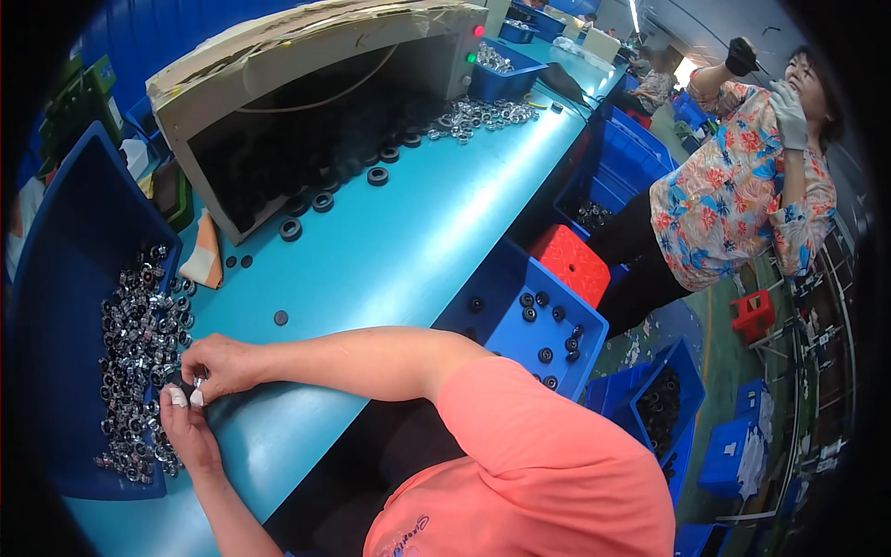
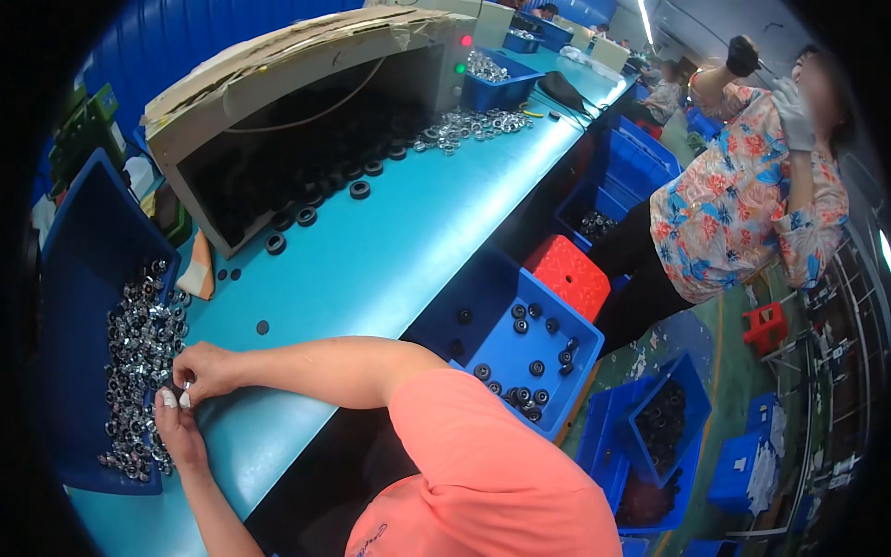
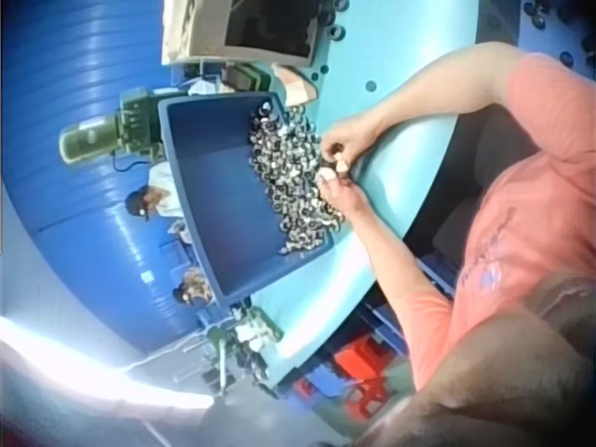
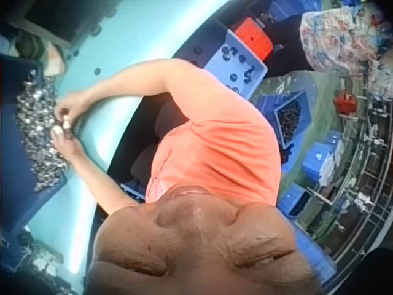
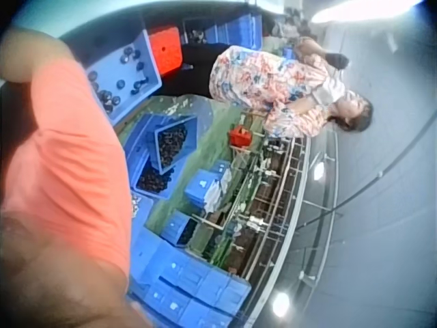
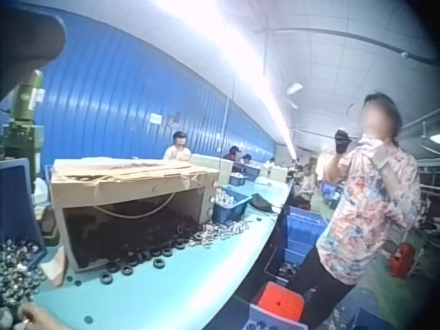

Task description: Assembling small mechanical components by inserting a metal part into a black ring-shaped housing.

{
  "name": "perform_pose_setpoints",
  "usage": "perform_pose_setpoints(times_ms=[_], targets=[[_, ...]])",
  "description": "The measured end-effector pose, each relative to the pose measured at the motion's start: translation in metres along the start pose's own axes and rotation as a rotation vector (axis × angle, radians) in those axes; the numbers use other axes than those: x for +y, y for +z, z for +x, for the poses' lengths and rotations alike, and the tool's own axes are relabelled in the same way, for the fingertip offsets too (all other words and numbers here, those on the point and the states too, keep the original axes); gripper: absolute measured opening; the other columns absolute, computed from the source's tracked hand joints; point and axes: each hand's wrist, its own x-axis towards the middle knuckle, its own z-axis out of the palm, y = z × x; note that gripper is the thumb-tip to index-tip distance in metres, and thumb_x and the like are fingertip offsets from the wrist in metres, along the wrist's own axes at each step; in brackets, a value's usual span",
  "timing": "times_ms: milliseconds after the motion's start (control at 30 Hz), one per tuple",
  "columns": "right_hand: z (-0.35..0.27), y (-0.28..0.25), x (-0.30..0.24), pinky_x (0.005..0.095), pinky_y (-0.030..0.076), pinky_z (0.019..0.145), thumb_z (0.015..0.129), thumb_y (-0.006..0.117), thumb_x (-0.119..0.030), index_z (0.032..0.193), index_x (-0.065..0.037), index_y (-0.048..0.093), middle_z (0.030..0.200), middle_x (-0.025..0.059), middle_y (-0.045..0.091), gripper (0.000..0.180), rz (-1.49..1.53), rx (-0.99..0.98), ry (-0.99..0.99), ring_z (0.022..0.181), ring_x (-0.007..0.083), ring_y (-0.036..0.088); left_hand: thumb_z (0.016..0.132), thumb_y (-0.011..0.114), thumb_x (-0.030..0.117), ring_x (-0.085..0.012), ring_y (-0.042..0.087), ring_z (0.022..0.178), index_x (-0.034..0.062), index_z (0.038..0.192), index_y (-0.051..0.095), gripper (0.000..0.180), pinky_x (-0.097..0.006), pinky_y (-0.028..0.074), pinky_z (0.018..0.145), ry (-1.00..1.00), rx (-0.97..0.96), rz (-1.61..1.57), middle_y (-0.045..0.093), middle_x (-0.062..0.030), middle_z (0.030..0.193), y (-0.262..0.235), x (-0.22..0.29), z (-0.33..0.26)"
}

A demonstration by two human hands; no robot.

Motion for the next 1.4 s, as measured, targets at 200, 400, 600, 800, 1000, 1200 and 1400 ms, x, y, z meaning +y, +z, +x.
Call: perform_pose_setpoints(times_ms=[200, 400, 600, 800, 1000, 1200, 1400], targets=[[0.0, -0.026, -0.006, 0.0312, 0.055, 0.079, 0.074, 0.085, -0.016, 0.11, -0.005, 0.071, 0.1, 0.0057, 0.07, 0.04, 0.31, 0.014, 0.198, 0.087, 0.0148, 0.066, 0.104, 0.056, 0.022, -0.0178, 0.063, 0.101, 0.0045, 0.12, 0.058, 0.024, -0.036, 0.053, 0.089, -0.005, -0.033, -0.121, 0.064, -0.0063, 0.112, 0.006, -0.004, 0.006], [-0.003, -0.022, -0.03, 0.0269, 0.056, 0.082, 0.082, 0.079, -0.007, 0.117, -0.001, 0.069, 0.109, 0.0055, 0.069, 0.037, 0.487, -0.013, 0.214, 0.089, 0.0103, 0.065, 0.104, 0.057, 0.024, -0.0218, 0.066, 0.106, 0.0042, 0.125, 0.058, 0.028, -0.041, 0.056, 0.093, -0.022, 0.065, -0.194, 0.066, -0.0089, 0.115, 0.027, 0.02, -0.012], [-0.001, -0.011, -0.026, 0.0235, 0.056, 0.08, 0.081, 0.08, -0.003, 0.111, -0.002, 0.07, 0.106, 0.002, 0.064, 0.031, 0.389, -0.01, 0.177, 0.087, 0.0075, 0.066, 0.106, 0.055, 0.027, -0.0189, 0.065, 0.108, 0.0049, 0.128, 0.058, 0.032, -0.038, 0.053, 0.096, -0.037, 0.008, -0.11, 0.067, -0.0069, 0.116, 0.023, 0.023, -0.013], [-0.001, -0.005, -0.032, 0.0238, 0.056, 0.077, 0.08, 0.08, -0.001, 0.105, -0.002, 0.069, 0.1, 0.0014, 0.061, 0.026, 0.238, 0.082, 0.081, 0.084, 0.0092, 0.067, 0.107, 0.052, 0.025, -0.0184, 0.067, 0.102, 0.0019, 0.127, 0.059, 0.031, -0.036, 0.057, 0.09, -0.018, 0.042, -0.068, 0.067, -0.0084, 0.114, 0.025, 0.024, -0.014], [-0.008, -0.013, -0.045, 0.0301, 0.053, 0.067, 0.071, 0.078, 0.002, 0.098, -0.004, 0.07, 0.088, 0.0061, 0.062, 0.029, -0.126, 0.197, -0.074, 0.074, 0.0167, 0.064, 0.102, 0.059, 0.024, -0.0187, 0.063, 0.111, 0.0015, 0.13, 0.06, 0.036, -0.036, 0.052, 0.097, -0.04, -0.031, -0.021, 0.065, -0.0083, 0.121, 0.035, 0.021, -0.012], [0.01, 0.024, -0.025, 0.0341, 0.054, 0.072, 0.072, 0.077, -0.004, 0.102, -0.006, 0.069, 0.093, 0.009, 0.062, 0.031, 0.039, 0.2, -0.191, 0.081, 0.0224, 0.063, 0.1, 0.058, 0.018, -0.0136, 0.058, 0.101, 0.0024, 0.131, 0.058, 0.035, -0.029, 0.047, 0.085, 0.112, 0.024, 0.349, 0.063, -0.0052, 0.117, 0.01, 0.005, -0.008], [0.001, -0.001, 0.003, 0.0308, 0.055, 0.073, 0.078, 0.078, -0.012, 0.109, -0.003, 0.066, 0.099, 0.008, 0.065, 0.034, 0.271, 0.127, 0.066, 0.081, 0.0167, 0.064, 0.107, 0.052, 0.019, -0.0048, 0.052, 0.08, 0.0054, 0.132, 0.056, 0.029, -0.02, 0.042, 0.064, 0.063, 0.0, 0.249, 0.061, -0.0005, 0.106, 0.008, 0.0, 0.002]])
